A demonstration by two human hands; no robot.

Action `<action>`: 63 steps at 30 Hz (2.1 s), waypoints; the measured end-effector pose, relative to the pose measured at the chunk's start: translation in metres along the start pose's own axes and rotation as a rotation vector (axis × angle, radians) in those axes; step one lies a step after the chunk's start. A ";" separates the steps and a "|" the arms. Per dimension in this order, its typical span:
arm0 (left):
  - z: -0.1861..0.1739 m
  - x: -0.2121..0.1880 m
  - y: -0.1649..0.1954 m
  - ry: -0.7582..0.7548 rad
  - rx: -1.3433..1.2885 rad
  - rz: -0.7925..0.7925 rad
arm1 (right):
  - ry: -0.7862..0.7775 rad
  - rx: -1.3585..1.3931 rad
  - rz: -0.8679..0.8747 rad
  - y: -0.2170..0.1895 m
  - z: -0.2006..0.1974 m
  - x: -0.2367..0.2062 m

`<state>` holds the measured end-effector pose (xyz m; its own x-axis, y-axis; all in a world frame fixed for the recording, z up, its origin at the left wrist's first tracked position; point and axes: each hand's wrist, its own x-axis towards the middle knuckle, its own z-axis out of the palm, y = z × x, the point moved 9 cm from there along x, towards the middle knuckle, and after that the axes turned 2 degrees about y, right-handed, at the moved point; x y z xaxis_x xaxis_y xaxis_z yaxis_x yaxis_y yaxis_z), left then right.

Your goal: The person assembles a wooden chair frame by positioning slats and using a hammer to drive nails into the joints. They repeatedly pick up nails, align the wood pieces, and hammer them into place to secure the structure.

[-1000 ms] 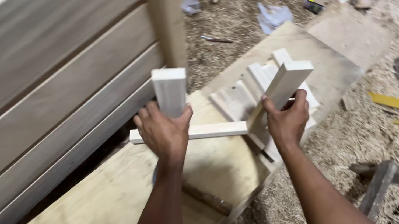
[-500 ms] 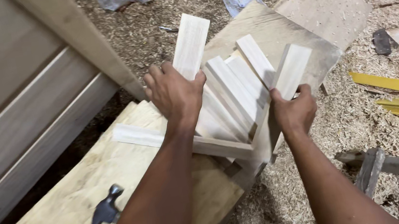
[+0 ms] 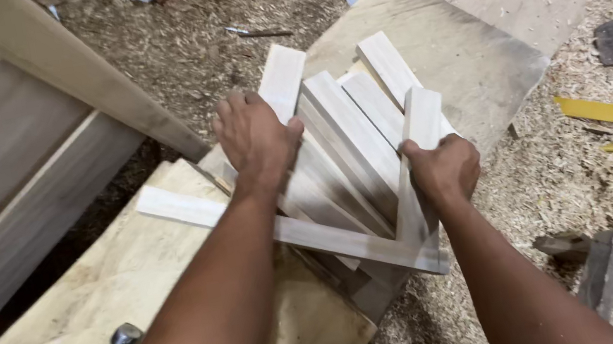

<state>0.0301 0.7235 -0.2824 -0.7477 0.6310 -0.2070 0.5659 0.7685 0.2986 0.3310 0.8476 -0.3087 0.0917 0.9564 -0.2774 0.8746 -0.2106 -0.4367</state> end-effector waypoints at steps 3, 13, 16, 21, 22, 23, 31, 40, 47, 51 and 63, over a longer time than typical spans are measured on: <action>-0.009 -0.013 -0.007 0.011 -0.017 0.028 | -0.027 -0.043 0.026 0.003 0.001 -0.009; -0.084 -0.062 -0.066 0.161 -0.222 0.037 | 0.101 -0.058 -0.504 -0.127 -0.009 -0.112; -0.114 -0.077 -0.131 0.292 -0.316 0.025 | 0.029 0.022 -0.683 -0.184 0.014 -0.174; -0.143 -0.120 -0.283 0.240 -0.306 -0.141 | -0.140 0.109 -0.989 -0.269 0.068 -0.302; -0.157 -0.131 -0.313 0.295 -0.307 -0.122 | -0.159 0.134 -1.059 -0.279 0.077 -0.329; -0.169 -0.139 -0.340 0.348 -0.309 -0.102 | -0.179 0.157 -1.128 -0.289 0.086 -0.352; -0.145 -0.177 -0.507 0.018 -0.428 -0.454 | -0.314 0.089 -1.218 -0.301 0.165 -0.451; -0.095 -0.143 -0.529 -0.128 -0.474 -0.332 | -0.364 0.043 -1.257 -0.296 0.223 -0.481; -0.048 -0.111 -0.517 -0.372 -0.377 -0.342 | -0.417 0.095 -1.319 -0.301 0.252 -0.477; -0.027 -0.091 -0.504 -0.429 -0.301 -0.167 | -0.459 0.010 -1.371 -0.310 0.273 -0.475; 0.080 -0.023 -0.470 -0.363 -0.302 0.428 | -0.458 -0.012 -1.551 -0.307 0.292 -0.473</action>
<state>-0.1912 0.3565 -0.4928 -0.2818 0.9121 -0.2976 0.6263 0.4099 0.6632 -0.1203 0.4004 -0.2929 -0.9784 0.0983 0.1819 -0.0107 0.8545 -0.5193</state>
